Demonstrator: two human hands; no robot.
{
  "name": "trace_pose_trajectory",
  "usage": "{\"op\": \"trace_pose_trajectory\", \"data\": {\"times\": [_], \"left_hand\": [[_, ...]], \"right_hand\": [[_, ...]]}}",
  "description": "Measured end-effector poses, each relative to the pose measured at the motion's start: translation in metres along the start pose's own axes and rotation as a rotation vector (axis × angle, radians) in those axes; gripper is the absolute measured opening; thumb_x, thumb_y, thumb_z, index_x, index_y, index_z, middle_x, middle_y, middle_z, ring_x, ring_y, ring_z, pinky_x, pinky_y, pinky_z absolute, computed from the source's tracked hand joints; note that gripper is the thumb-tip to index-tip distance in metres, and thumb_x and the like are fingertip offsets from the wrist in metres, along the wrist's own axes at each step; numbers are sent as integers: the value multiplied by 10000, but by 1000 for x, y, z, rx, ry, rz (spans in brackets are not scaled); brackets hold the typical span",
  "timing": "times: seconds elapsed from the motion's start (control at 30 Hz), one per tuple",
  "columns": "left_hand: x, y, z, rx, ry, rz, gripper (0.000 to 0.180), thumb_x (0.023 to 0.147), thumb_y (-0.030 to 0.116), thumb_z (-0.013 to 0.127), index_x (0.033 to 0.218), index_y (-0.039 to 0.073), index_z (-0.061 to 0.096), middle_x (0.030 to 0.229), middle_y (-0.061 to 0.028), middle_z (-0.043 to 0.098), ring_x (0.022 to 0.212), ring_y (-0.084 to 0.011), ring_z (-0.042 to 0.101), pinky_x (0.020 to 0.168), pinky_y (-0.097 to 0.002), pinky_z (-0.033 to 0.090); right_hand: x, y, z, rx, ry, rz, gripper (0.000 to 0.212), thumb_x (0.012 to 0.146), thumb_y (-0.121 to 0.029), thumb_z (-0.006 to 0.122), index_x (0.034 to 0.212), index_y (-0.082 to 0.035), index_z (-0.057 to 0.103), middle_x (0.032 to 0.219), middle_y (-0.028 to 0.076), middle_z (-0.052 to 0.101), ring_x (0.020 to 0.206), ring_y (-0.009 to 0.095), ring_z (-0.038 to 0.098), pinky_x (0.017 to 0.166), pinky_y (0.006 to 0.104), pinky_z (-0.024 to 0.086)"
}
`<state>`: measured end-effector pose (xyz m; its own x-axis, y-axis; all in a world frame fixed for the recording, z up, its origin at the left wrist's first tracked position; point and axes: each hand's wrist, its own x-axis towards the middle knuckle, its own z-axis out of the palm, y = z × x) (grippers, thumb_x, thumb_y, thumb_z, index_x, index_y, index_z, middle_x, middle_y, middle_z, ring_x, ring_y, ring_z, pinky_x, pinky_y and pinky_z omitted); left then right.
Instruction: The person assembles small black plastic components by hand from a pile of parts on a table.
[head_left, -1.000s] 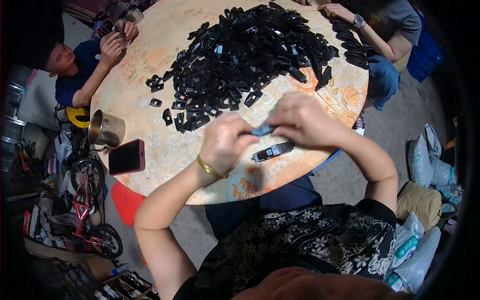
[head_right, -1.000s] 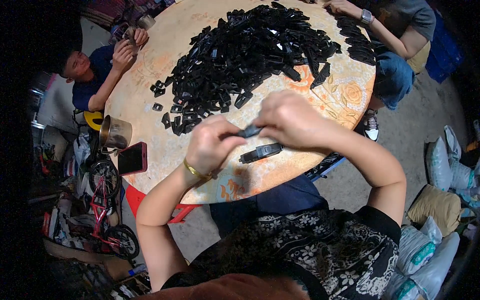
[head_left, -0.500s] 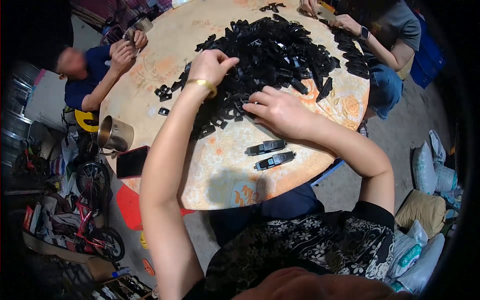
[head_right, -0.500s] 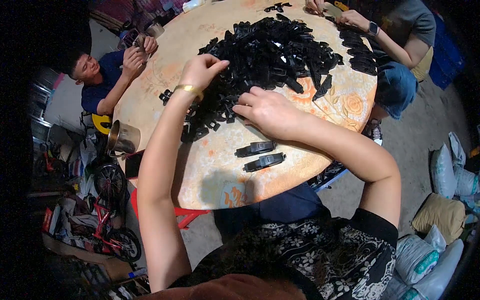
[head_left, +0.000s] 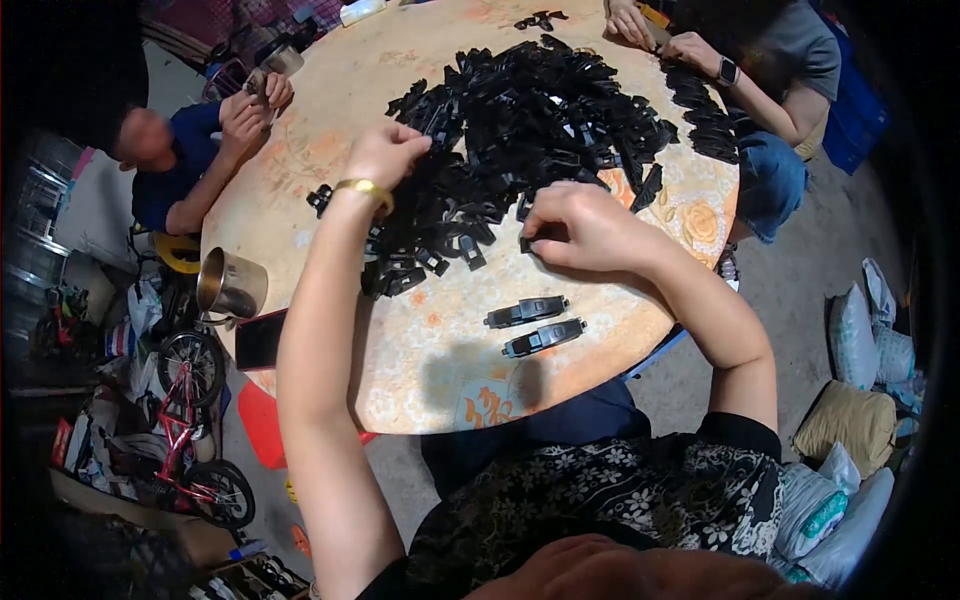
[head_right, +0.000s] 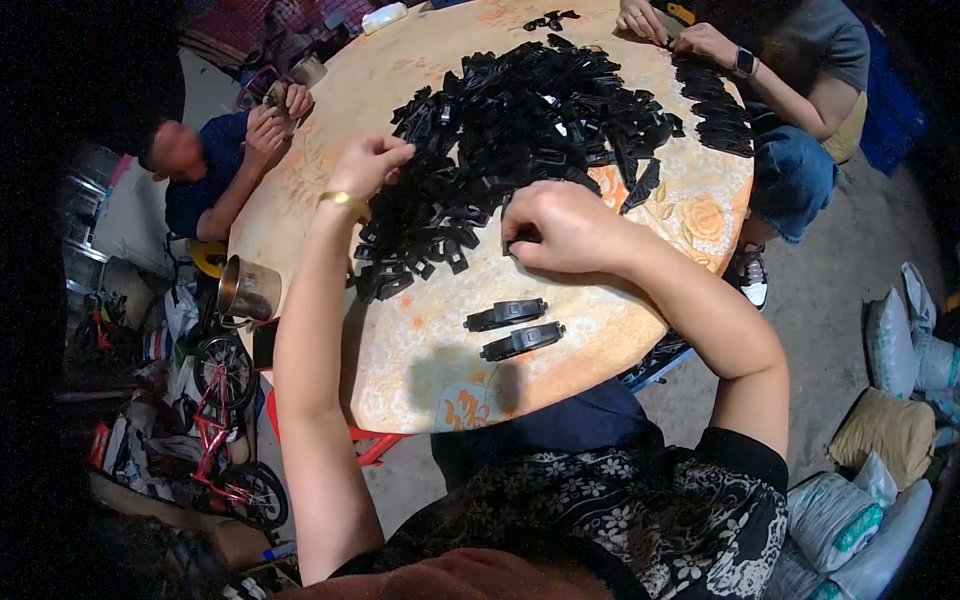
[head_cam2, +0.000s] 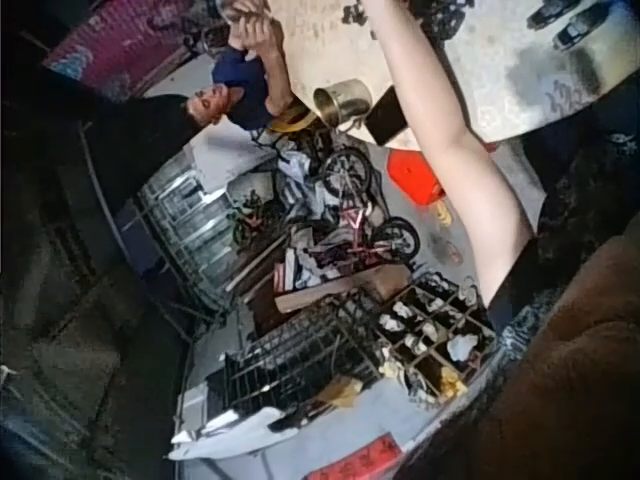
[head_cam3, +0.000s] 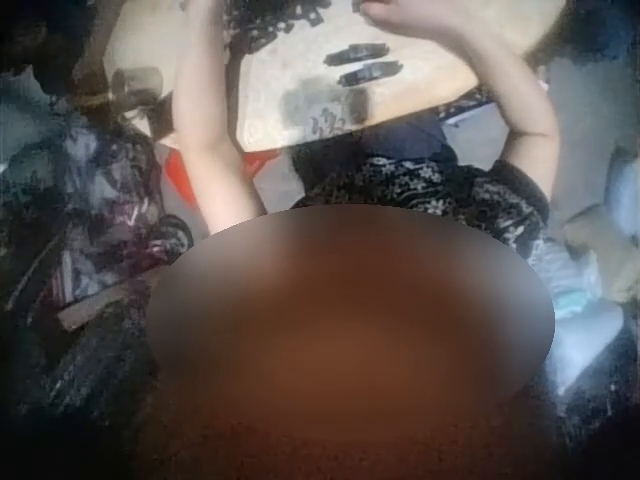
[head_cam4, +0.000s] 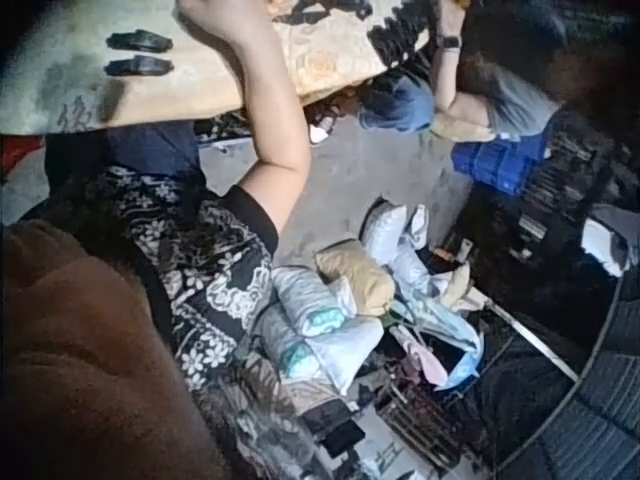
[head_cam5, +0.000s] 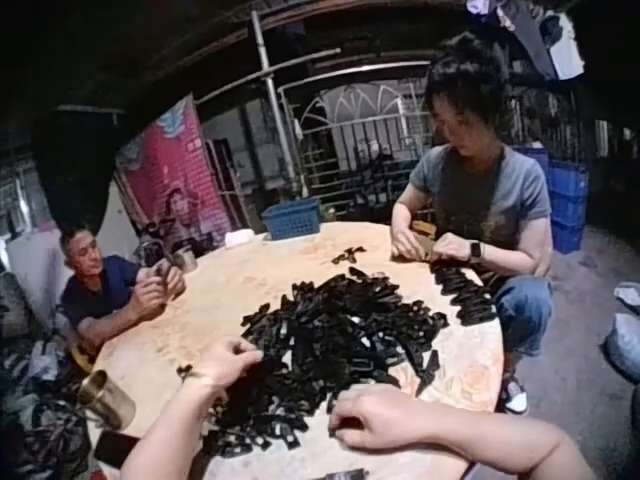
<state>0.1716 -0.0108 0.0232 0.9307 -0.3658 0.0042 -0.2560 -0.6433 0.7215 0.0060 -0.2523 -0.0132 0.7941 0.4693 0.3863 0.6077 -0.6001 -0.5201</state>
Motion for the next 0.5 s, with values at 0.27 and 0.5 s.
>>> {"op": "trace_pose_trajectory", "data": {"times": [0.27, 0.5], "left_hand": [[-136, 6, 9, -1109, -383, -129, 426, 879, 4, 613, 1261, 55, 432, 1023, -123, 659, 883, -148, 650, 730, -275, 574], [-165, 8, 52, -1085, -225, -32, 553, 801, -116, 627, 1273, 56, 395, 1037, -89, 579, 921, -174, 625, 819, -317, 557]], "right_hand": [[-2, -16, -7, 68, -67, 36, 295, 752, -115, 718, 1012, 11, 655, 904, 139, 646, 869, 308, 623, 756, 368, 494], [2, -26, 7, 341, 34, -80, 310, 771, -84, 713, 1054, 27, 655, 901, 141, 650, 844, 267, 631, 735, 350, 496]]}}
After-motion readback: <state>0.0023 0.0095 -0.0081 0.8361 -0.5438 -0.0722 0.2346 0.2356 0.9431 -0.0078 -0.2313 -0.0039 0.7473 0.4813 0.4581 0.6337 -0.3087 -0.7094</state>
